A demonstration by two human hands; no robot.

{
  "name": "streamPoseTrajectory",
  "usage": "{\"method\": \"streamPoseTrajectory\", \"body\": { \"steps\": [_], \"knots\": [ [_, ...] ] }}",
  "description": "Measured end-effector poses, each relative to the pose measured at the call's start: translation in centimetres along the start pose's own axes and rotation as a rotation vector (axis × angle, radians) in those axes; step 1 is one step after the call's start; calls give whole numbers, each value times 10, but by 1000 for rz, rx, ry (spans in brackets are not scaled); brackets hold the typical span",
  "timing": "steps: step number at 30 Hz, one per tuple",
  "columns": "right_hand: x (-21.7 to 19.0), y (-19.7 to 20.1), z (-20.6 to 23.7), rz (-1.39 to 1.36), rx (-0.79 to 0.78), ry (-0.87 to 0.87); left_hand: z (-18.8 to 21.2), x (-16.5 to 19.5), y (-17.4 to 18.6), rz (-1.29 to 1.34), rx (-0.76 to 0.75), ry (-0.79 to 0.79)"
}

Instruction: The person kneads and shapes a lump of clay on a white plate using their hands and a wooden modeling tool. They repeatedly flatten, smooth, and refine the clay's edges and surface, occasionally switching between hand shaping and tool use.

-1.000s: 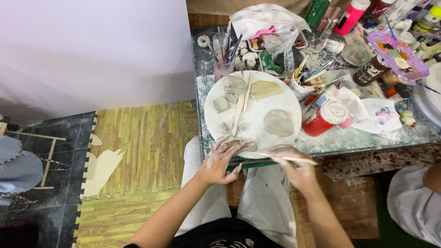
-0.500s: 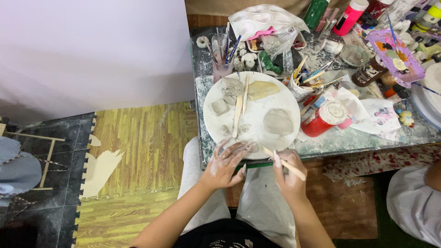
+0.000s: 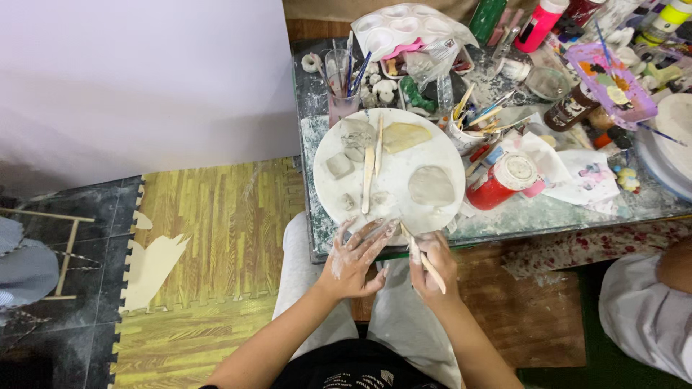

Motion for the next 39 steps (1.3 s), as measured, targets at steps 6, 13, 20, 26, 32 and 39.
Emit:
{"method": "streamPoseTrajectory", "body": {
  "steps": [6,13,20,26,32,39],
  "knots": [
    [37,5,15,-401,258,-419,1,-1,8,265,-71,199],
    [6,17,5,-454,219,-563,-9,9,17,172,40,329],
    [15,26,-22,-330,-82,-456,-27,22,25,159,39,402],
    [27,32,-33,-478,-108,-636,-43,29,21,32,86,496],
    [30,32,-26,-586,25,-686,-44,22,14,-12,65,372],
    [28,38,-18,-648,209,-641,-55,10,18,81,7,303]
  ]
}}
Point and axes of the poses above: each hand's wrist, its own z-axis away from the middle knuckle, its own y-axis out of the back of the hand, x = y × z, the point moved 1 cm from there along -z, towards the middle knuckle, and after that the axes turned 6 degrees about -z, right-handed, at the moved point
